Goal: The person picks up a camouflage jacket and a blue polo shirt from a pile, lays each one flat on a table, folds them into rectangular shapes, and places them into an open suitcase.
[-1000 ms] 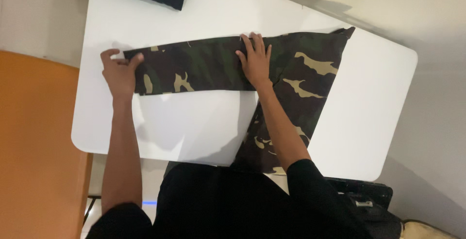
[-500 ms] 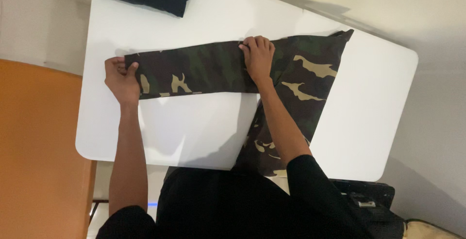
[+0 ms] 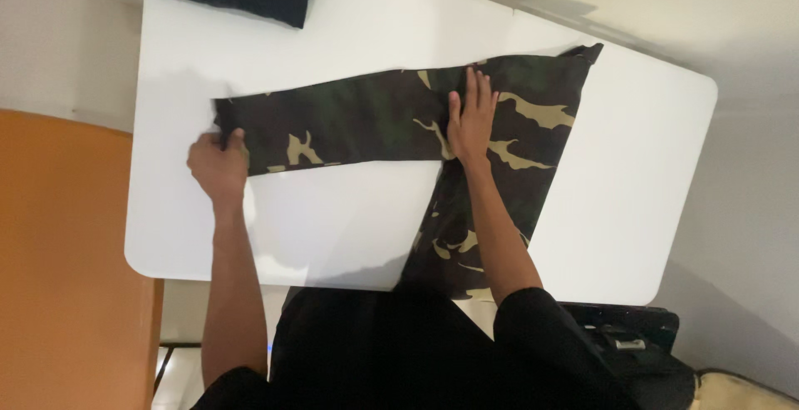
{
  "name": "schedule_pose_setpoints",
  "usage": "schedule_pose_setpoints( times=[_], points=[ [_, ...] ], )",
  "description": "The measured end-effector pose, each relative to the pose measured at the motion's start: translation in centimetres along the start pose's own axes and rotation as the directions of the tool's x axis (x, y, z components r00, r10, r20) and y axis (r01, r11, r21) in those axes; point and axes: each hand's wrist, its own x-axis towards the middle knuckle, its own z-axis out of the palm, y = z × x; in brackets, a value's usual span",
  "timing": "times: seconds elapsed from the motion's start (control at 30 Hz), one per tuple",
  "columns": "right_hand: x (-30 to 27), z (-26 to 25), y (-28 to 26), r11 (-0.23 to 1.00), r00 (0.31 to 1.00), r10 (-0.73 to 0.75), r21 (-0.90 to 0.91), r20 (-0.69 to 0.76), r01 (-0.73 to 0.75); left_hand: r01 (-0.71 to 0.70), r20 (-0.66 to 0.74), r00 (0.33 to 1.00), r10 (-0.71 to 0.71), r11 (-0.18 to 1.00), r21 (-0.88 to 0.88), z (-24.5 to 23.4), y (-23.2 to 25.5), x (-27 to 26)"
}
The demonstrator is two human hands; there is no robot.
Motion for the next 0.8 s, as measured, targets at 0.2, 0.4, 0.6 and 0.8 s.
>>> schedule_pose_setpoints(
  times=[0.2, 0.4, 0.6, 0.8],
  points=[
    [-0.4, -0.2, 2.5, 0.979, 0.992, -0.010, -0.200, 0.122, 0.035, 0.314, 0.197, 0.949, -0.247, 0.810, -0.496, -1.5, 3.2, 0.9],
    [-0.2, -0.5, 3.1, 0.988, 0.993, -0.019, -0.152, 0.113, 0.036, 0.239, 0.157, 0.971, -0.183, 0.804, -0.545, -2.1, 4.1, 0.5],
    [-2.6, -2.5, 2.9, 0.992, 0.997, 0.026, 0.128, -0.067, -0.017, 0.117, 0.183, 0.983, 0.028, 0.671, -0.732, -3.8, 10.2, 0.2],
    [-4.7, -5.7, 2.7, 0.728, 0.944, 0.293, 0.604, 0.153, -0.324, -0.117, 0.125, 0.874, 0.469, 0.454, -0.883, -2.3, 21.3, -3.5]
  ],
)
